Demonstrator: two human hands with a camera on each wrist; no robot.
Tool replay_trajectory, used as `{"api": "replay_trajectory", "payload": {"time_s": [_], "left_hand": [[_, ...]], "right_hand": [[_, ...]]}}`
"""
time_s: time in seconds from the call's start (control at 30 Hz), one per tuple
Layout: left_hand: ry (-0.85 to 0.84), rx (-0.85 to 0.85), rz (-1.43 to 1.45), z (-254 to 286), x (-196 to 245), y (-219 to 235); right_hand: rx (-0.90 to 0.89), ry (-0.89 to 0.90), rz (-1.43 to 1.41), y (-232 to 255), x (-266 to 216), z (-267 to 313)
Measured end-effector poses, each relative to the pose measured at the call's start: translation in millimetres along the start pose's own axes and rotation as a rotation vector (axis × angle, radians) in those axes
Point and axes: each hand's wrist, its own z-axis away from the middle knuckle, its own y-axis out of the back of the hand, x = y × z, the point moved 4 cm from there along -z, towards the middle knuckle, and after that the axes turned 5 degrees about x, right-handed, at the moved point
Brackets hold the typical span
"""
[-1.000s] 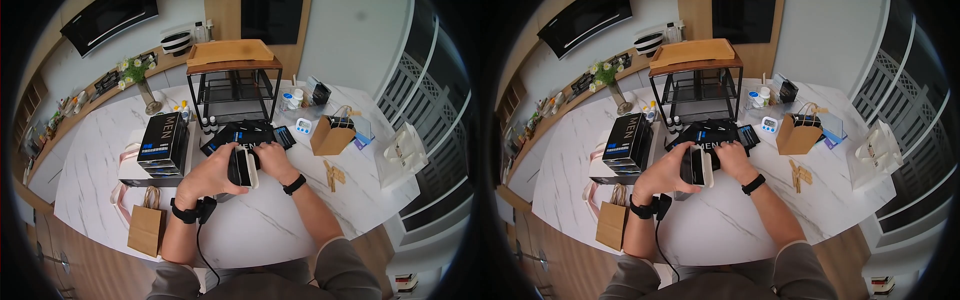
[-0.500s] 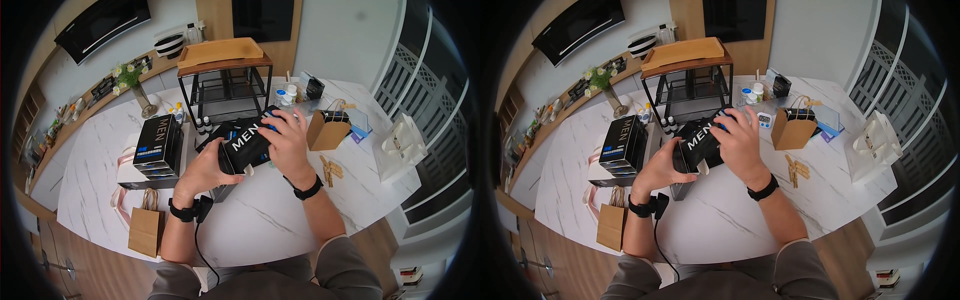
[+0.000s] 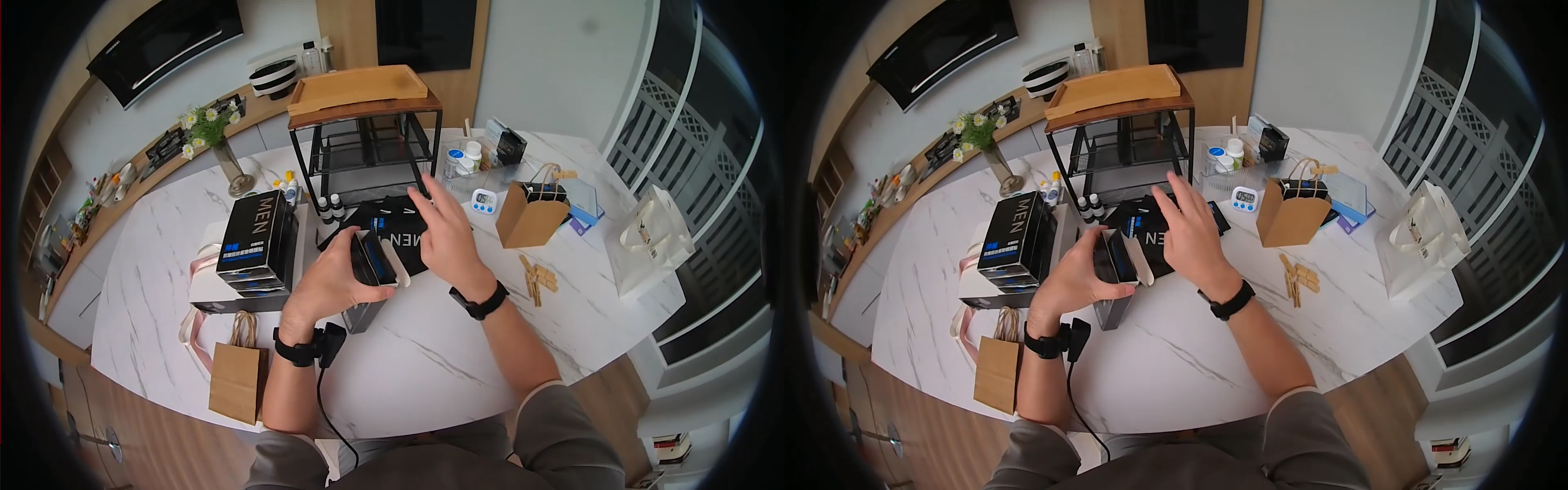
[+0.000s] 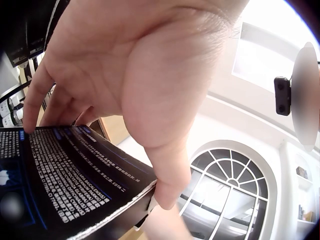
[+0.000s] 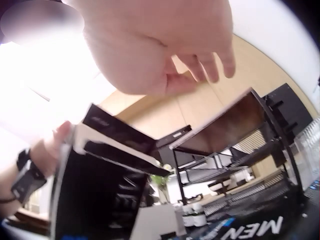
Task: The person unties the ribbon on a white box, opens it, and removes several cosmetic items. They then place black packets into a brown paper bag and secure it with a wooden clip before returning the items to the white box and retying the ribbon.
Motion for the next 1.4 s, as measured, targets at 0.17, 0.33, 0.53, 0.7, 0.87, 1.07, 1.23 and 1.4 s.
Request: {"api": "replay_trajectory", "payload": {"time_s": [0.17, 0.33, 0.53, 0.7, 0.87, 1.07, 1.23, 1.4], "left_hand": [[-0.039, -0.009, 0.027, 3, 11, 2], [-0.074, 0.033, 0.005, 1, 4, 5], [-0.04, 0.072, -0.062, 1, 5, 6], [-0.039, 0.071, -0.098, 1, 5, 3], [0.004, 0.042, -0.129, 0, 5, -4], [0.017, 0.026, -0.143, 2, 9, -6], [-0.022, -0.053, -0.101, 0, 9, -7], [-0.096, -0.061, -0.054, 2, 11, -8]], "right_hand": [[-0.56, -0.082, 0.204, -67, 55, 49], [-0.564, -0.002, 0.305, -79, 57, 59], [-0.435, -0.086, 0.304, -55, 45, 37], [0.116, -0.034, 0.262, 12, 35, -1], [0.308, 0.1, 0.264, 60, -16, -18], [0.245, 0.211, 0.2, 58, -33, -17], [0.175, 0.304, 0.236, 43, -45, -12], [0.181, 0.338, 0.304, 48, -50, -13]]}}
